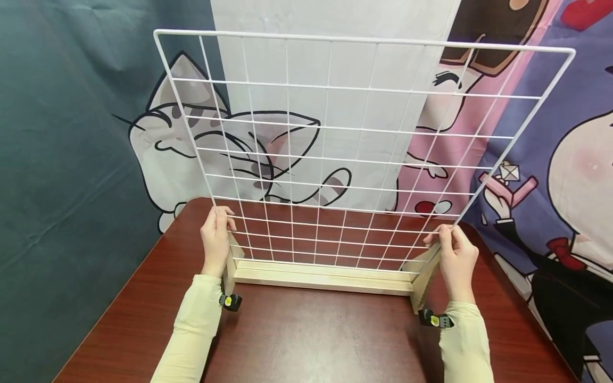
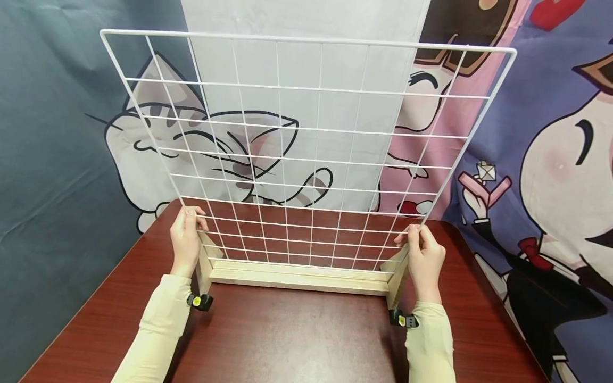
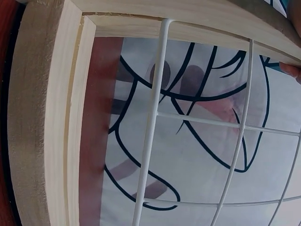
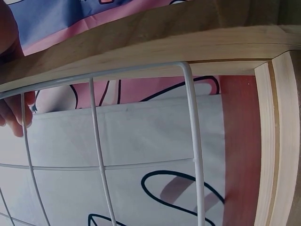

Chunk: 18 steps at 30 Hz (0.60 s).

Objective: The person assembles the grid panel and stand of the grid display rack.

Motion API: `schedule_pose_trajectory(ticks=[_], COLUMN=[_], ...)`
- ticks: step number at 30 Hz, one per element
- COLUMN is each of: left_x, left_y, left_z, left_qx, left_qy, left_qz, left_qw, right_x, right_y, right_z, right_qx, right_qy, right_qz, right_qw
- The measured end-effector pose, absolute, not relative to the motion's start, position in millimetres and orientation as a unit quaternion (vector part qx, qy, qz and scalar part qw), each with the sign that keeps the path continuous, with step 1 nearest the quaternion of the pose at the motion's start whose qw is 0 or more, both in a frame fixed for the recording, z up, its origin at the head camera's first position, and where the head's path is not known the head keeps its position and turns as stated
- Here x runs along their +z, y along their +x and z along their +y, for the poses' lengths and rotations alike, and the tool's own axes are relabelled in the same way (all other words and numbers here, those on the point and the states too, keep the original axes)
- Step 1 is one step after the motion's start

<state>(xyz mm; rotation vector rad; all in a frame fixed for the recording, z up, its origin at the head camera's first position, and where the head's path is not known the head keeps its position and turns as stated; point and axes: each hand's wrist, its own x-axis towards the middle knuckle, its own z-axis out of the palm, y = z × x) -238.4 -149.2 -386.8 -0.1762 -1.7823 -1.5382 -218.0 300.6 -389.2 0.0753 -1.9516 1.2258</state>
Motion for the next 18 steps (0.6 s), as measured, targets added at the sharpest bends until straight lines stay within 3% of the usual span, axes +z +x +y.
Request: schedule_pose_trajectory(ticks=[18], left_x=[-418], left_y=[-257], left_z=[-158], left_qx=[-0.597], left_qy=[-0.096], left_qz=[-0.684], left_qw=[0.408], right_x=[-376], right_y=[-206], right_z=[292], right_qx=[0.538], right_qy=[0.058], right_qz=[-0.749], right_qw=[0.383])
